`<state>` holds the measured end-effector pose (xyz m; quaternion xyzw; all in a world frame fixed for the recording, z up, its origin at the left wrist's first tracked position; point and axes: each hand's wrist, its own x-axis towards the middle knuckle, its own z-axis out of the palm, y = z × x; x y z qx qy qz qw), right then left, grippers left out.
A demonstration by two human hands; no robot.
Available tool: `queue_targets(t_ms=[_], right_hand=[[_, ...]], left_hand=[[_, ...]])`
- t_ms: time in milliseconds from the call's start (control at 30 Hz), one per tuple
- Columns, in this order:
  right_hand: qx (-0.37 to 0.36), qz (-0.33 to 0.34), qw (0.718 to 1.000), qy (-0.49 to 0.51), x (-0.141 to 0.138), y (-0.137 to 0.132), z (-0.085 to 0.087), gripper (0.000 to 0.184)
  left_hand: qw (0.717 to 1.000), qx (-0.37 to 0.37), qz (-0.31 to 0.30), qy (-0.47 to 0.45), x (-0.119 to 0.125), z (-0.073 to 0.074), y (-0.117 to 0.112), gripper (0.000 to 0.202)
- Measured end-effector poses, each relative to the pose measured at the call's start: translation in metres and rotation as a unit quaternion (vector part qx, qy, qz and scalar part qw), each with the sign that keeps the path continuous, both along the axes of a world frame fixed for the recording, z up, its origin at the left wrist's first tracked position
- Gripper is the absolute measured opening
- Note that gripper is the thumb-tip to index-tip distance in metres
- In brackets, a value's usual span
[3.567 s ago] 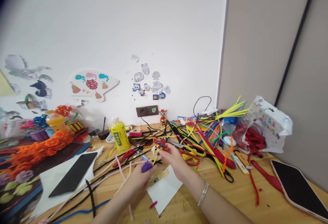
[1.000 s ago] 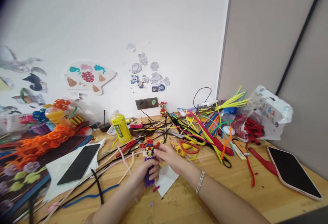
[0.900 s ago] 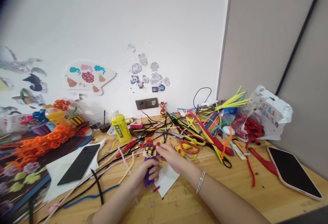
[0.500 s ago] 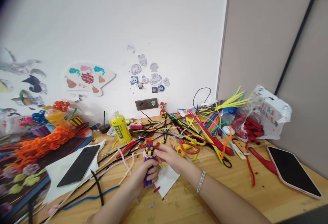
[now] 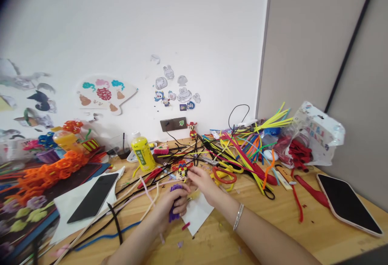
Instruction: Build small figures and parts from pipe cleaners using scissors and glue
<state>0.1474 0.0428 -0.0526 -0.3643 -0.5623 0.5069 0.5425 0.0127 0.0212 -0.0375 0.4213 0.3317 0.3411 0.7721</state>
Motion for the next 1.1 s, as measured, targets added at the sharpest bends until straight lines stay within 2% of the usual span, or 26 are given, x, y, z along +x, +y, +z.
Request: queue_targets(t_ms=[100, 200, 267, 333, 433, 467, 500, 600, 700, 800, 867, 967, 1100], right_hand=[[0.022, -0.066, 0.996, -0.049, 0.006, 0.007, 0.000, 0.030], [0.055, -0.096, 0.990, -0.088, 0.010, 0.010, -0.003, 0.027], [0.091, -0.115, 0.978, -0.150, 0.010, 0.009, -0.006, 0.023], [0.159, -0.127, 0.939, -0.279, 0.009, 0.008, -0.009, 0.015], [0.264, -0.125, 0.836, -0.464, 0.005, 0.004, -0.011, 0.011], [0.280, -0.126, 0.822, -0.480, 0.005, 0.003, -0.009, 0.012], [0.286, -0.132, 0.821, -0.477, 0.004, 0.001, -0.007, 0.013], [0.280, -0.154, 0.858, -0.403, 0.005, -0.005, 0.003, 0.017], [0.284, -0.109, 0.896, -0.323, 0.004, -0.014, 0.013, 0.021], [0.277, -0.030, 0.915, -0.292, 0.000, -0.019, 0.017, 0.024], [0.253, -0.005, 0.925, -0.283, -0.003, -0.020, 0.017, 0.022], [0.212, -0.015, 0.941, -0.264, -0.004, -0.017, 0.014, 0.013], [0.181, -0.038, 0.954, -0.236, -0.001, -0.011, 0.012, 0.009]], left_hand=[[1.000, 0.009, 0.000, 0.000, -0.001, 0.002, 0.000, 0.010], [1.000, 0.014, 0.000, 0.006, -0.001, 0.004, 0.000, 0.009], [1.000, 0.020, 0.002, 0.012, -0.001, 0.007, -0.001, 0.009], [0.999, 0.033, 0.011, 0.022, -0.001, 0.009, -0.002, 0.009], [0.996, 0.063, 0.042, 0.048, -0.001, 0.009, 0.000, 0.008], [0.993, 0.076, 0.061, 0.060, 0.000, 0.008, 0.002, 0.008], [0.990, 0.091, 0.084, 0.072, 0.000, 0.007, 0.003, 0.011], [0.972, 0.143, 0.160, 0.100, 0.001, 0.002, 0.008, 0.028], [0.931, 0.247, 0.218, 0.160, 0.001, -0.001, 0.008, 0.042], [0.894, 0.323, 0.214, 0.225, 0.001, -0.002, 0.005, 0.053], [0.896, 0.323, 0.196, 0.234, 0.002, -0.002, 0.004, 0.058], [0.900, 0.324, 0.186, 0.223, 0.003, -0.001, 0.004, 0.054], [0.885, 0.353, 0.159, 0.259, 0.001, 0.000, 0.008, 0.026]])
